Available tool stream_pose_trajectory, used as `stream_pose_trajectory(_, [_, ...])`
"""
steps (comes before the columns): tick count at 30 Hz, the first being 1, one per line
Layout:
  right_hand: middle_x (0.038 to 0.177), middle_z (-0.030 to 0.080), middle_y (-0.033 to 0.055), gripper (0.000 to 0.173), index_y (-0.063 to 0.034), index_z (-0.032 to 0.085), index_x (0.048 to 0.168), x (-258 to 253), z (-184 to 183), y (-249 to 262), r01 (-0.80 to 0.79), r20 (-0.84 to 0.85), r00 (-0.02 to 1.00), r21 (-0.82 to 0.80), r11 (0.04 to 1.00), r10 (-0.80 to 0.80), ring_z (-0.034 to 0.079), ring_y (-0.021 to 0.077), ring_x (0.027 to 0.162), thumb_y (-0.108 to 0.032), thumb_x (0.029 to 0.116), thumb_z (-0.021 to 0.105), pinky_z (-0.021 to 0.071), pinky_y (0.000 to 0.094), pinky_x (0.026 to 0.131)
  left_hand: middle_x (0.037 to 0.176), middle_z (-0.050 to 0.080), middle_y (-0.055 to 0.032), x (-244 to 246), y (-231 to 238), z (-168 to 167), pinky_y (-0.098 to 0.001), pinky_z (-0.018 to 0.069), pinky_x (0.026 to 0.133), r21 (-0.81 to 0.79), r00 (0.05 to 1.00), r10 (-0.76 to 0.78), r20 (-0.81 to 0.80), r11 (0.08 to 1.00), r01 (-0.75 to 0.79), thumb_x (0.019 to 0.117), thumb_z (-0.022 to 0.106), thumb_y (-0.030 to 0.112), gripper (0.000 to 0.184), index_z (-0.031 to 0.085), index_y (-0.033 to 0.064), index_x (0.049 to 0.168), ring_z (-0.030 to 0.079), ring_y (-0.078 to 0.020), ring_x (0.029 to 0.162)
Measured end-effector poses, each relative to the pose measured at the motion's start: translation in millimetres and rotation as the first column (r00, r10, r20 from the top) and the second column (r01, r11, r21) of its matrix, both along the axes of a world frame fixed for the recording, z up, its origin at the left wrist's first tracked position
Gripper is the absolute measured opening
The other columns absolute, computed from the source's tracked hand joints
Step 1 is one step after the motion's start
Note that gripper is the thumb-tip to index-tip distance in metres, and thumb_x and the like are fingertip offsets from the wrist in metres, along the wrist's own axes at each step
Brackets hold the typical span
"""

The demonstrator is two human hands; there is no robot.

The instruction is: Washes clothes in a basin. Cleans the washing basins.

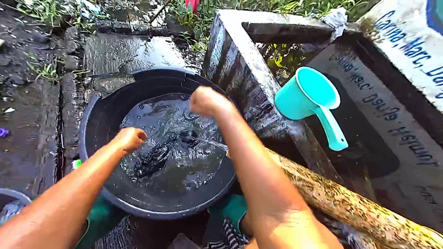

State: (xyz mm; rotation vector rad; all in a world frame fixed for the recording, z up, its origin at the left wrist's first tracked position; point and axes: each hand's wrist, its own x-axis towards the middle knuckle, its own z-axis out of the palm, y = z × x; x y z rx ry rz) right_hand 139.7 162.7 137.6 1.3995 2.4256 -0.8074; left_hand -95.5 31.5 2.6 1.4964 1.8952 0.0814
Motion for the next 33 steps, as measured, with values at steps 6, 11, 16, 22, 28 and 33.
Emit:
stream_pose_trajectory(6, [0.127, 0.066, 0.0263, 0.026, 0.0001, 0.07, 0.121, -36, -176, -23, -0.038, 0.082, 0.995, -0.281, 0.959, 0.063, 0.064, 0.044, 0.119, -0.011, 0.0992, 0.061, 0.0507, 0.0656, 0.098, 0.137, 0.06, -0.0276, 55, -7, -118, -0.0619, 0.0454, 0.108, -0.229, 0.995, 0.057, 0.087, 0.973, -0.035, 0.0993, 0.066, 0.019, 0.037, 0.066, -0.0012, 0.131, 0.058, -0.0444, 0.129])
stream_pose_trajectory(11, [0.166, 0.037, 0.0107, 0.055, -0.0195, 0.06, 0.146, -28, -282, -75, -0.181, 0.065, 0.976, -0.306, 0.935, 0.21, 0.021, 0.041, 0.157, 0.006, 0.0973, 0.053, 0.0149, 0.0755, 0.12, 0.168, 0.028, -0.0204, 115, -54, -154, -0.0706, 0.0185, 0.121, -0.393, 0.977, -0.195, 0.081, 0.895, 0.211, 0.0948, 0.072, 0.03, 0.063, 0.054, 0.0007, 0.147, 0.017, -0.0443, 0.157])
stream_pose_trajectory(16, [0.166, 0.034, 0.0176, 0.054, -0.0216, 0.057, 0.149, 8, -293, -47, -0.119, 0.257, 0.95, -0.235, 0.965, 0.18, 0.017, 0.0421, 0.157, 0.0, 0.1007, 0.049, -0.0004, 0.0749, 0.121, 0.156, 0.05, -0.0173, 42, -37, -167, -0.0686, 0.0331, 0.115, -0.475, 0.952, -0.304, -0.017, 0.841, 0.26, 0.1069, 0.049, 0.044, 0.061, 0.034, 0.0261, 0.163, 0.048, -0.0454, 0.142])
stream_pose_trajectory(22, [0.164, 0.034, 0.0229, 0.051, -0.0145, 0.049, 0.154, -1, -296, -44, 0.028, 0.339, 0.94, -0.178, 0.984, 0.035, 0.019, 0.0446, 0.156, -0.002, 0.105, 0.041, 0.0074, 0.0725, 0.122, 0.146, 0.057, -0.024, 43, 1, -144, -0.0651, 0.0316, 0.116, -0.444, 0.98, -0.079, -0.182, 0.896, -0.01, 0.1083, 0.044, 0.031, 0.049, 0.049, 0.0079, 0.152, 0.049, -0.044, 0.14])
stream_pose_trajectory(28, [0.155, 0.04, 0.0358, 0.042, 0.014, 0.052, 0.141, -11, -283, -120, -0.058, 0.343, 0.924, -0.313, 0.948, 0.171, 0.031, 0.0535, 0.148, 0.0, 0.102, 0.048, 0.0213, 0.074, 0.117, 0.167, 0.027, -0.0257, 98, -58, -142, -0.0688, 0.0257, 0.119, -0.465, 0.997, -0.057, -0.056, 0.885, 0.025, 0.1048, 0.054, 0.021, 0.052, 0.046, 0.0013, 0.153, 0.026, -0.0467, 0.154])
stream_pose_trajectory(33, [0.155, 0.044, 0.0284, 0.063, -0.0098, 0.05, 0.151, -10, -245, -133, 0.097, 0.308, 0.95, -0.461, 0.882, 0.057, 0.053, 0.0516, 0.132, -0.015, 0.0915, 0.072, 0.0457, 0.0714, 0.1, 0.143, 0.059, -0.0245, 119, -61, -112, -0.0684, 0.033, 0.115, -0.483, 0.976, 0.185, 0.112, 0.869, -0.11, 0.1108, 0.041, 0.034, 0.048, 0.055, 0.0019, 0.143, 0.053, -0.0423, 0.138])
